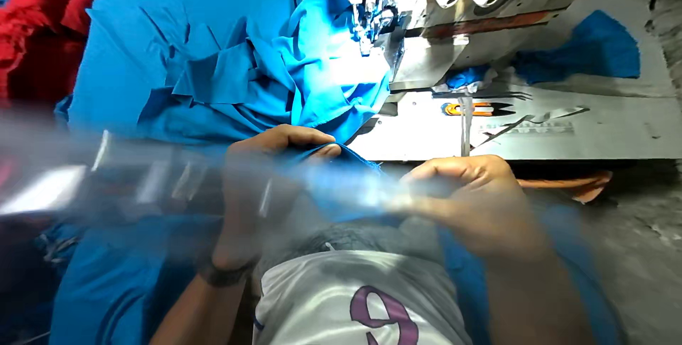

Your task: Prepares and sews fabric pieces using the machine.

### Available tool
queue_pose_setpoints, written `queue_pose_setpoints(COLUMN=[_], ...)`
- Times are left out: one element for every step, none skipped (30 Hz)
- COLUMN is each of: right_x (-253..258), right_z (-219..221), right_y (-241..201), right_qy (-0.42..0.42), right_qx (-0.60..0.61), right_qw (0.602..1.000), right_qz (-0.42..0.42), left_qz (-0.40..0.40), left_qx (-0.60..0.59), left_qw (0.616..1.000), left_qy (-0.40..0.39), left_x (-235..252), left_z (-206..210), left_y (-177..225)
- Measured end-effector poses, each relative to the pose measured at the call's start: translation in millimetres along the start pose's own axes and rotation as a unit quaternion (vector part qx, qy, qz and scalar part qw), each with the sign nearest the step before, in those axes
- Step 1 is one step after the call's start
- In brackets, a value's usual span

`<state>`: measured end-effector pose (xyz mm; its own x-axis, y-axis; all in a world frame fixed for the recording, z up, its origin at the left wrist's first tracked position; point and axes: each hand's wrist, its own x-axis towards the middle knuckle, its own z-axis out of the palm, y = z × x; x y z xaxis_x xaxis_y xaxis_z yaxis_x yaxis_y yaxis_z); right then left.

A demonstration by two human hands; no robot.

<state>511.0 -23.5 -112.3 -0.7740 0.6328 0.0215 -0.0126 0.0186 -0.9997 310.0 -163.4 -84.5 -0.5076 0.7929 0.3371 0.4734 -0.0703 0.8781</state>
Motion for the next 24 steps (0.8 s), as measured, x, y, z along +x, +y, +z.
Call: queue_pose_setpoints(right_x=[2.5, 5.2, 7.8, 10.5, 13.3, 16.6, 21.2, 27.5, 35.2, 44.3, 54.5, 65.1, 75.9, 86.2, 95.4, 102.6, 107.8, 111.3, 113.3, 114.8, 116.1, 116.7, 116.8, 116.2], right_z=[-1.6, -3.4, -5.4, -7.0, -7.7, -7.8, -7.0, -5.2, -2.6, 0.5, 3.6, 6.3, 7.6, 6.1, 2.2, -2.9, -8.6, -14.1, -19.0, -22.5, -24.3, -25.5, -26.6, -27.3], right_y=[0.8, 1.9, 3.5, 6.0, 9.4, 12.9, 15.8, 17.6, 18.9, 19.7, 19.9, 20.3, 21.7, 24.6, 29.0, 33.6, 38.0, 42.4, 46.5, 50.2, 53.5, 56.3, 57.8, 57.8], right_qy=[0.000, -0.002, -0.008, -0.015, -0.019, -0.020, -0.015, -0.008, -0.002, 0.007, 0.020, 0.044, 0.071, 0.092, 0.105, 0.112, 0.112, 0.103, 0.086, 0.067, 0.051, 0.038, 0.028, 0.025], right_qx=[0.002, 0.001, 0.001, 0.001, 0.009, 0.022, 0.031, 0.041, 0.054, 0.065, 0.072, 0.071, 0.063, 0.056, 0.048, 0.042, 0.041, 0.039, 0.042, 0.061, 0.087, 0.107, 0.120, 0.125], right_qw=[1.000, 1.000, 1.000, 1.000, 1.000, 1.000, 0.999, 0.999, 0.998, 0.997, 0.996, 0.995, 0.994, 0.993, 0.992, 0.992, 0.993, 0.994, 0.995, 0.995, 0.994, 0.992, 0.991, 0.990], right_qz=[-0.004, -0.006, -0.007, -0.009, -0.010, -0.010, -0.010, -0.013, -0.021, -0.031, -0.041, -0.049, -0.054, -0.054, -0.047, -0.032, -0.014, 0.006, 0.023, 0.038, 0.048, 0.055, 0.060, 0.063], left_qz=[-0.001, -0.003, -0.008, -0.014, -0.020, -0.026, -0.032, -0.036, -0.033, -0.018, 0.011, 0.044, 0.075, 0.099, 0.117, 0.129, 0.131, 0.126, 0.118, 0.113, 0.115, 0.119, 0.125, 0.130], left_qx=[0.003, 0.008, 0.009, 0.008, 0.003, -0.004, -0.005, 0.002, 0.024, 0.064, 0.110, 0.149, 0.191, 0.229, 0.250, 0.252, 0.248, 0.237, 0.222, 0.206, 0.189, 0.178, 0.170, 0.164], left_qw=[1.000, 1.000, 1.000, 1.000, 1.000, 1.000, 0.999, 0.999, 0.999, 0.997, 0.993, 0.987, 0.979, 0.968, 0.961, 0.958, 0.958, 0.961, 0.965, 0.969, 0.972, 0.974, 0.974, 0.975], left_qy=[0.002, 0.004, 0.005, 0.007, 0.010, 0.009, 0.006, -0.001, -0.016, -0.030, -0.037, -0.030, -0.014, 0.013, 0.036, 0.051, 0.061, 0.069, 0.076, 0.079, 0.078, 0.079, 0.078, 0.077], left_x=[3.1, 5.9, 8.2, 10.0, 11.5, 13.1, 16.0, 21.2, 29.5, 41.4, 56.5, 73.2, 90.2, 106.4, 120.5, 131.1, 137.6, 141.0, 141.5, 140.7, 139.9, 139.0, 138.2, 137.3], left_z=[1.3, 2.5, 3.5, 4.3, 4.8, 4.7, 3.3, -0.6, -7.7, -15.1, -19.7, -18.7, -12.5, -2.6, 7.6, 16.3, 24.1, 31.1, 36.8, 40.9, 43.6, 45.3, 46.5, 47.1], left_y=[-1.1, -2.9, -6.1, -10.3, -15.4, -20.2, -23.3, -23.7, -21.4, -16.3, -9.5, -2.7, 1.8, 1.1, -5.6, -17.3, -29.8, -40.8, -49.4, -55.8, -60.8, -64.7, -68.0, -71.0])
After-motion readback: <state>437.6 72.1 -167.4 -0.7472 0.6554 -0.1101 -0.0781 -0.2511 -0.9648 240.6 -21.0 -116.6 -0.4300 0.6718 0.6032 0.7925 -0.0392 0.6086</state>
